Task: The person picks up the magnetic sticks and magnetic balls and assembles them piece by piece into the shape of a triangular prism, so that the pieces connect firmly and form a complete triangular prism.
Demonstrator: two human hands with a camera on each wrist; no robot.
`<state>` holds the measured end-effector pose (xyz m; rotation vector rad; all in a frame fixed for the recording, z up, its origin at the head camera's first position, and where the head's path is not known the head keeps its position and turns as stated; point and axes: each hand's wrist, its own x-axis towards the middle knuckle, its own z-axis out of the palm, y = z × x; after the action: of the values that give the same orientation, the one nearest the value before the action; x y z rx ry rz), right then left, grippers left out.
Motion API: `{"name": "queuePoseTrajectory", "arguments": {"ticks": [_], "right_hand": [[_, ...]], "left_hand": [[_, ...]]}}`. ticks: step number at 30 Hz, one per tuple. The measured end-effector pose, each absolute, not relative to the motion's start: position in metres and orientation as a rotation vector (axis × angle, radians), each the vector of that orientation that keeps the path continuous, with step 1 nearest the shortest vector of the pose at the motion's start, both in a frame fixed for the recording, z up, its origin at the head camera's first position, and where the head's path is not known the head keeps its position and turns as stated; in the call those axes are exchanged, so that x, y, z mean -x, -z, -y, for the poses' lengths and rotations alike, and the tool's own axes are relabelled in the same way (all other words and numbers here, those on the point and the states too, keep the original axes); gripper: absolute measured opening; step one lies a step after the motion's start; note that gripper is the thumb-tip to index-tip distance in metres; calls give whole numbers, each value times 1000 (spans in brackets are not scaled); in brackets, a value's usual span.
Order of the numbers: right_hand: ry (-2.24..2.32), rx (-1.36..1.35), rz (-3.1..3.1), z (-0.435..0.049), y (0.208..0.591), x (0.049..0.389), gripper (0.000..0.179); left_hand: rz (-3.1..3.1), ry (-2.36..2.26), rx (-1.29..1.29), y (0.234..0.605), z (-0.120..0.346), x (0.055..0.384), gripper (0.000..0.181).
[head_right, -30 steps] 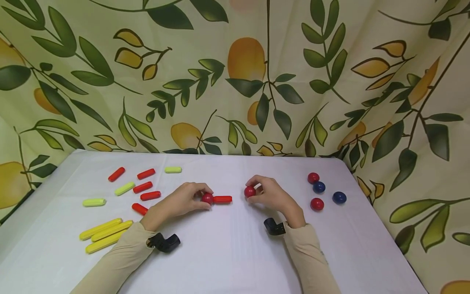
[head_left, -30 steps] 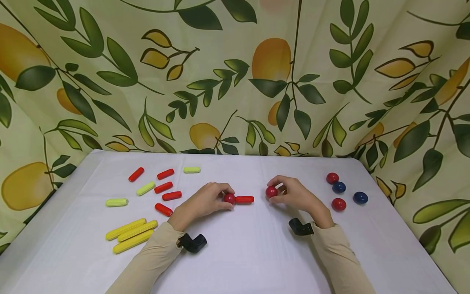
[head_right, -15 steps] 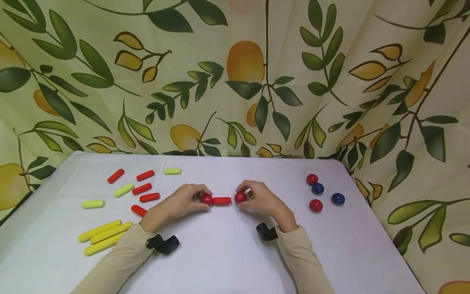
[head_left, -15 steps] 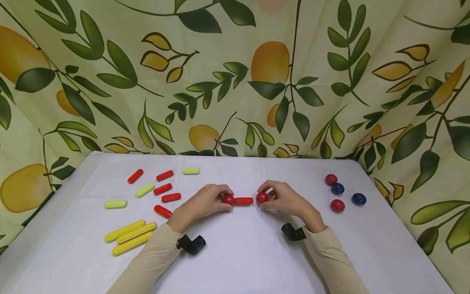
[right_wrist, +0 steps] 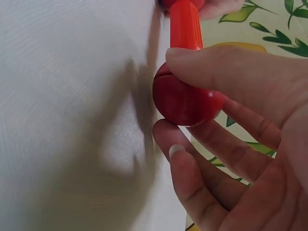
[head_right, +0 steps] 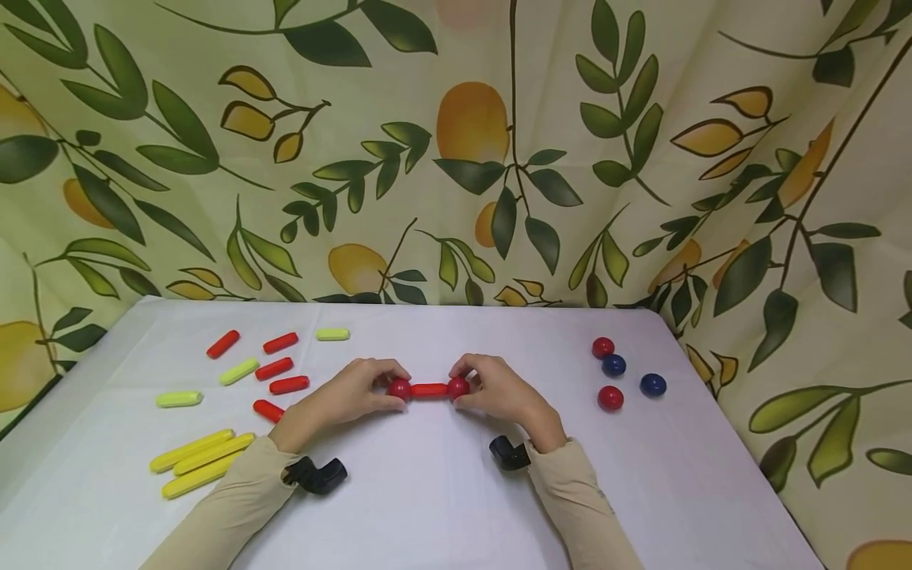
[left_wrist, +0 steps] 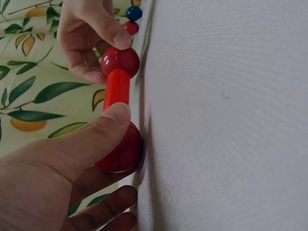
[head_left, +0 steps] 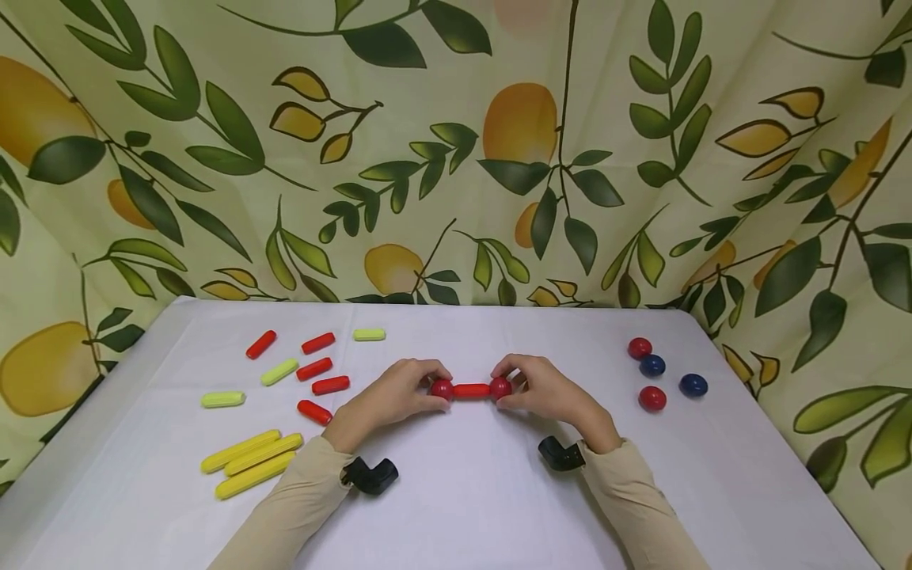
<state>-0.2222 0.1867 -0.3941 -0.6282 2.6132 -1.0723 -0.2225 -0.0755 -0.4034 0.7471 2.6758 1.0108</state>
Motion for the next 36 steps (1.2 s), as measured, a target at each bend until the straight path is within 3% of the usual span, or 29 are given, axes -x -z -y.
{"name": "queuePoseTrajectory", "arguments": {"ticks": [24, 36], "right_hand": [[1041, 687, -2698, -184, 406, 197, 33], [1018, 671, -2682, -185, 405, 192, 35]], "left_hand": [[-2655, -958, -803, 407, 83, 207, 37], [-2614, -884, -757, 387, 103, 202, 41]]}}
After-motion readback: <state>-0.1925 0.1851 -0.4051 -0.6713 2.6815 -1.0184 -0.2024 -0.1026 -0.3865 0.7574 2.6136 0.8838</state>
